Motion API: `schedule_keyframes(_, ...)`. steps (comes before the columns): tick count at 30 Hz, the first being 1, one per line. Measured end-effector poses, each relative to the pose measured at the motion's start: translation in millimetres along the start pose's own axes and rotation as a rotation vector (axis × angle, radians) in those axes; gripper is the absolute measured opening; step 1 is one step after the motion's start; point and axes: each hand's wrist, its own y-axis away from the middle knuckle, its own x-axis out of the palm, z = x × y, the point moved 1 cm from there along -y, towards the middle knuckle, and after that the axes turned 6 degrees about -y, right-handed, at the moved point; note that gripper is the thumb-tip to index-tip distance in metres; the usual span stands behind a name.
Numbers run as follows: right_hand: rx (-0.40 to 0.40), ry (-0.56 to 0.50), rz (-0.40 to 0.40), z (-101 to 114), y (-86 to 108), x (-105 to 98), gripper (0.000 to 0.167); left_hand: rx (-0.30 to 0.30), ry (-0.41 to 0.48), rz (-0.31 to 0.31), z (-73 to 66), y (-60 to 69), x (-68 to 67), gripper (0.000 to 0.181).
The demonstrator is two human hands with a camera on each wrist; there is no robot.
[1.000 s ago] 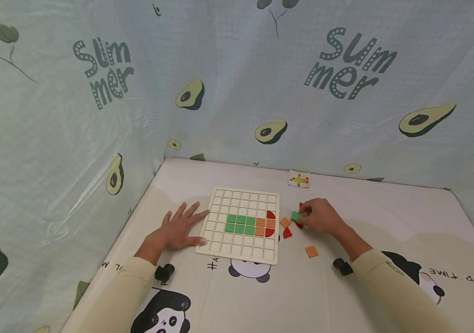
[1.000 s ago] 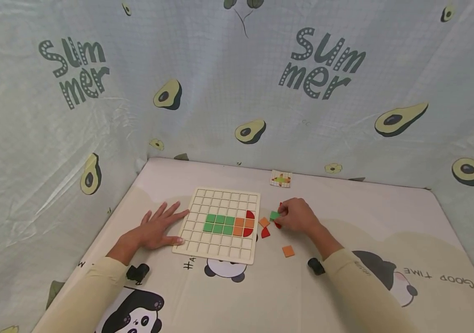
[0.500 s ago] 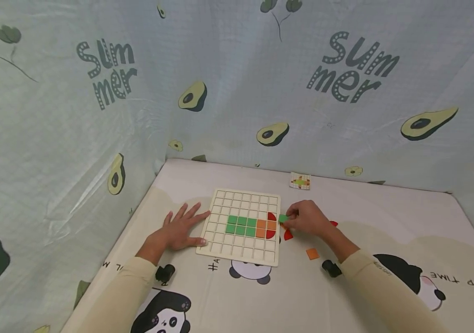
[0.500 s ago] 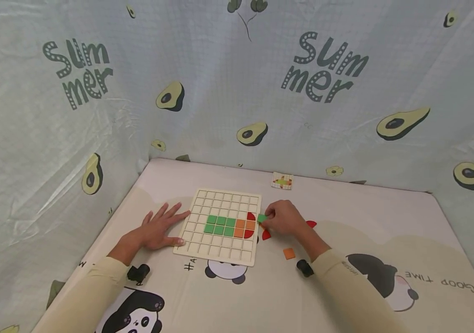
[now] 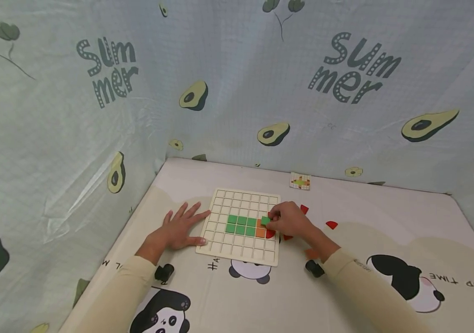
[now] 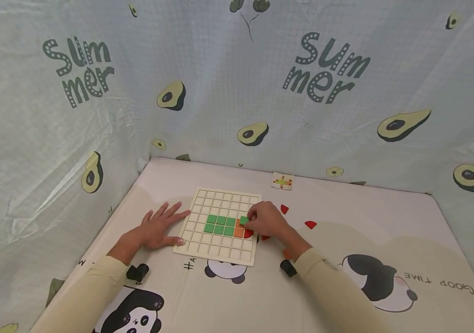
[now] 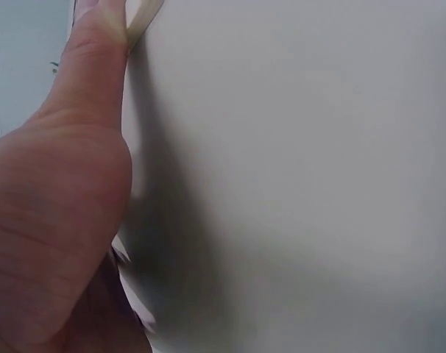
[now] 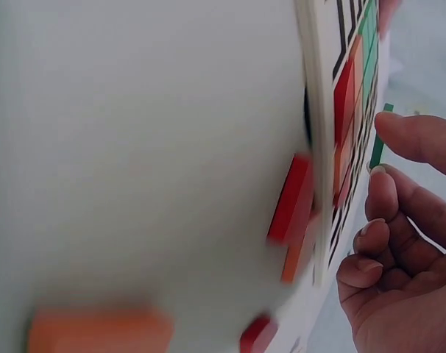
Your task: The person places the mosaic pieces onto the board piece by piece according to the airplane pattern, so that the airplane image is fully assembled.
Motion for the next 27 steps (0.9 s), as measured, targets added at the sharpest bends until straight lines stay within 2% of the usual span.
schedule_keyframes(14, -0.124, 0.062, 0.017, 30, -17.2, 36, 0.013, 0.030, -0.117, -0.078, -1.6, 4.0, -0.9, 0.087)
schedule_keyframes(27, -0.192, 0.068, 0.043, 59, -30.4, 60, 0.011, 0.030, -0.142, -0.079, 0.2, 3.0, 1.5, 0.086)
